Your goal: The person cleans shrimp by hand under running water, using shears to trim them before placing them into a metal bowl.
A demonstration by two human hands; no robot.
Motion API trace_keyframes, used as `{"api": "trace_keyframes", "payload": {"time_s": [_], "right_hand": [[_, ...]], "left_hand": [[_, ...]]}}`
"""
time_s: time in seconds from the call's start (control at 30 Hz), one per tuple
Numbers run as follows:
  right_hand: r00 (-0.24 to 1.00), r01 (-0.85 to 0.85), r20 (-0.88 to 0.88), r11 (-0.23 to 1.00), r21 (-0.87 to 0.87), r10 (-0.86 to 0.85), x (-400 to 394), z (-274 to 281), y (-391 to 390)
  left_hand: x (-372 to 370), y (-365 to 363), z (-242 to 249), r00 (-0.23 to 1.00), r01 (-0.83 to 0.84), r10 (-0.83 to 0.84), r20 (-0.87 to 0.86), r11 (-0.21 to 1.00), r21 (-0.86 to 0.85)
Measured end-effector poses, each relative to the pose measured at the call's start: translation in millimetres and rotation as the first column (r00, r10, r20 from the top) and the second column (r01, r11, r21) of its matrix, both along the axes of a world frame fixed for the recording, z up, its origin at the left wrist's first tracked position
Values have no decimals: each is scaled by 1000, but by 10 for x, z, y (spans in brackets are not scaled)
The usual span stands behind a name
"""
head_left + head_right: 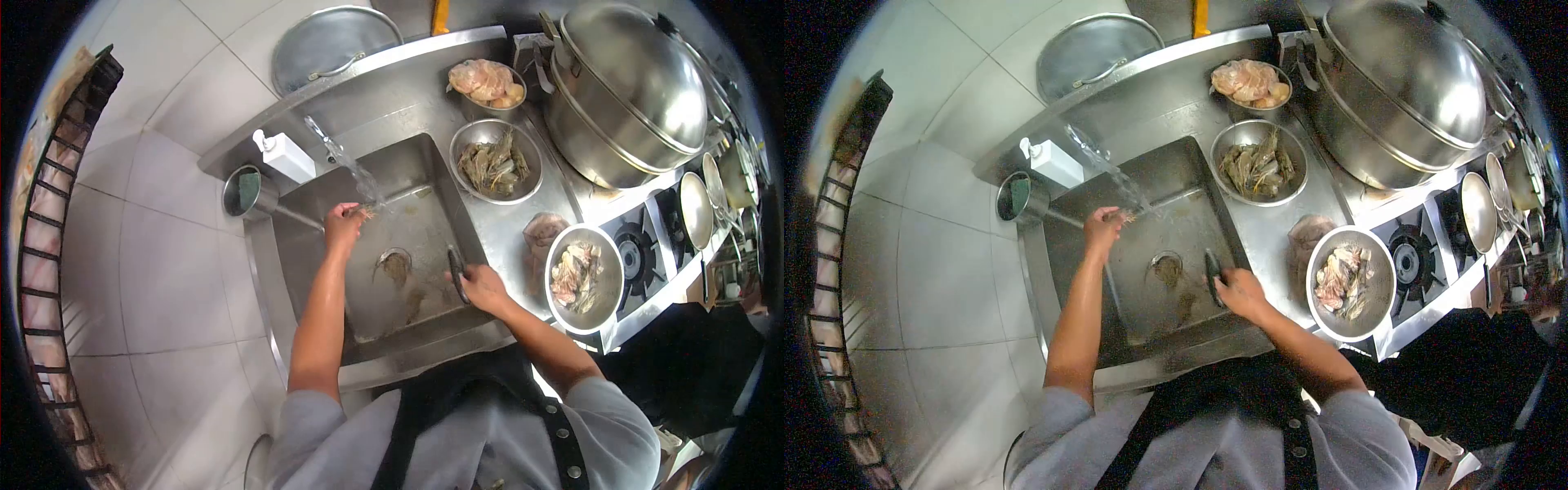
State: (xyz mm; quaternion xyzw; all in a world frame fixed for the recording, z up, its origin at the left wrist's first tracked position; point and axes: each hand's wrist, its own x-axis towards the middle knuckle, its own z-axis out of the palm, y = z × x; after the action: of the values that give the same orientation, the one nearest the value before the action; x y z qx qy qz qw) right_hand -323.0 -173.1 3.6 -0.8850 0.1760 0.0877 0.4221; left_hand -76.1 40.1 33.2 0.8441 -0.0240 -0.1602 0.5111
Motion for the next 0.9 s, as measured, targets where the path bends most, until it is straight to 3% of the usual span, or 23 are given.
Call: {"api": "trace_keyframes", "payload": {"time_s": [0.03,0.07,0.1,0.13,0.2,0.3,0.37,0.47,0.53,0.6,0.67,0.77,0.83,0.9], "right_hand": [[997,35,71,972,-231,-19,-120,-26,-39],[997,36,76,970,-239,-19,-174,-7,-87],[995,97,28,927,-362,-93,-222,54,-134],[985,149,-10,864,-480,-175,-258,89,-175],[970,190,-35,842,-505,-240,-272,30,-265],[941,223,-94,803,-552,-326,-246,-134,-332],[948,216,-51,754,-620,-313,-244,-234,-307],[975,179,18,733,-656,-222,-172,50,-80],[988,48,154,882,-468,28,28,394,32],[877,66,467,934,-350,113,478,493,141],[761,52,630,953,-299,156,1152,571,211],[739,8,648,960,-281,183,2035,628,300],[804,-222,510,950,-220,306,2399,633,370],[808,-213,521,960,-180,276,2546,676,391]], "left_hand": [[182,-7,-140,1000,-1,1,4,1000,-8],[445,2,-413,988,23,-24,155,1000,9],[617,-25,-560,952,44,-51,301,999,30],[576,-153,-326,951,47,-51,304,999,21],[520,-397,67,993,-51,54,101,998,-39],[705,-542,-48,994,-76,83,77,993,-88],[797,-554,-146,998,-44,51,44,988,-147],[852,-528,-182,999,-26,20,-34,981,-190],[822,-474,-179,996,-35,20,-86,983,-179],[742,-414,-111,987,45,-76,-141,977,-210],[719,-363,-95,986,62,-93,-139,975,-211],[712,-292,96,984,75,-111,-135,966,-246],[728,-277,213,984,66,-109,-141,958,-277],[757,-260,227,994,92,-107,-25,932,-352]]}}
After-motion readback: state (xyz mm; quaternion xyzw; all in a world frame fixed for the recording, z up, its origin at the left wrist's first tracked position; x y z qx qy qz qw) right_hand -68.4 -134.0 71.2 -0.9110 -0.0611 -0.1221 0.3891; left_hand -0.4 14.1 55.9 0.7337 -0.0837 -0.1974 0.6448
